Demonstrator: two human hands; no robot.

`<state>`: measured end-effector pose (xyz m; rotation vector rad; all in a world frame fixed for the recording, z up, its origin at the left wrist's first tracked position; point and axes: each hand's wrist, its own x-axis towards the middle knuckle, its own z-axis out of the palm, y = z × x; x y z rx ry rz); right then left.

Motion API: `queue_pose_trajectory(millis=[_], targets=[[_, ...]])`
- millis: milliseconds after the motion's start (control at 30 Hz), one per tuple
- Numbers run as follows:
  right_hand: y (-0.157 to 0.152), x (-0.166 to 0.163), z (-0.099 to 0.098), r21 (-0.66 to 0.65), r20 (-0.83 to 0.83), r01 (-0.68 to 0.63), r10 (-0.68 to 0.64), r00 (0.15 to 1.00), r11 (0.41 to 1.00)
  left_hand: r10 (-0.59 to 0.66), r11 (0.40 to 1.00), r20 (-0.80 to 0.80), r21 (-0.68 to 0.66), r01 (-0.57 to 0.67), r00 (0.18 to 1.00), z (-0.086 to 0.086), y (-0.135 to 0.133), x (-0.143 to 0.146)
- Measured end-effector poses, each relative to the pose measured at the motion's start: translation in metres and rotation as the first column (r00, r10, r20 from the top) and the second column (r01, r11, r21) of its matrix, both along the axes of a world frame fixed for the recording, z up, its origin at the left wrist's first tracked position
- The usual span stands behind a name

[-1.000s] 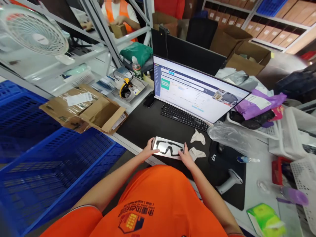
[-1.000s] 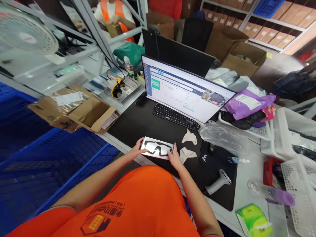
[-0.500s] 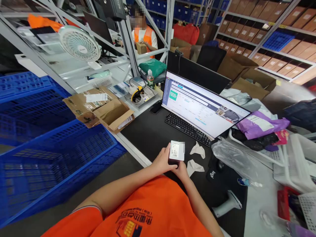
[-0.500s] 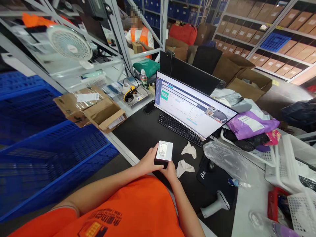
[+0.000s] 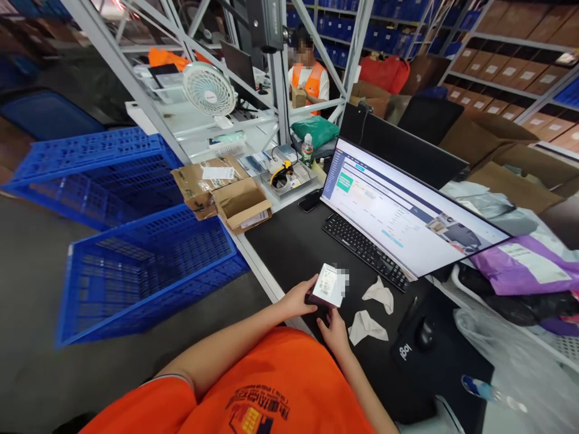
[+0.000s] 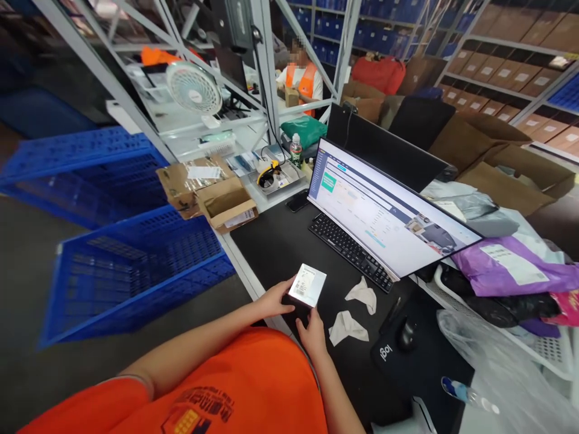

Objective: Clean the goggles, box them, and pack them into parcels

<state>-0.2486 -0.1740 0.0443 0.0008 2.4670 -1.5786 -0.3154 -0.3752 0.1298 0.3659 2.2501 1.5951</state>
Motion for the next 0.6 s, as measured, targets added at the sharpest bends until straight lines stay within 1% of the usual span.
queue_pose_trajectory(millis=[100,167,233,300,367,400,467,533,600], targets=[[-0.001,-0.001,0.0,0.05,0.0,-0.022,0.022,1.0,0.998,-0.042,0.999,0.004,-0.014,0.042,0.999,0.007,-0.005,-0.012],[-0.001,0.001,-0.001,0.061,0.017,0.008,-0.009,1.0,0.998,-0.089,0.996,0.026,-0.002,0.089,0.996,0.009,-0.011,-0.023],[-0.001,0.004,-0.002,0.05,0.03,0.066,-0.068,0.997,0.997,-0.11,0.994,0.042,0.012,0.109,0.993,0.007,-0.02,-0.035],[-0.001,0.008,-0.001,0.056,0.019,0.146,-0.147,0.989,0.988,-0.064,0.998,0.043,0.009,0.064,0.997,0.003,-0.031,-0.051],[0.001,0.011,0.004,0.116,-0.016,0.23,-0.23,0.973,0.966,0.002,1.0,0.036,-0.017,-0.001,0.999,0.001,-0.047,-0.071],[0.002,0.012,0.007,0.166,-0.038,0.267,-0.265,0.964,0.949,0.02,0.999,0.029,-0.035,-0.019,0.999,0.001,-0.057,-0.084],[0.004,0.01,0.014,0.27,-0.082,0.347,-0.338,0.938,0.898,0.018,0.996,0.016,-0.085,-0.016,1.0,0.003,-0.079,-0.116],[0.008,0.007,0.02,0.352,-0.143,0.457,-0.435,0.889,0.817,0.005,0.989,-0.005,-0.149,-0.005,1.0,0.009,-0.1,-0.156],[0.014,0.006,0.023,0.401,-0.225,0.578,-0.536,0.814,0.71,0.01,0.976,-0.046,-0.217,-0.02,0.999,0.017,-0.118,-0.203]])
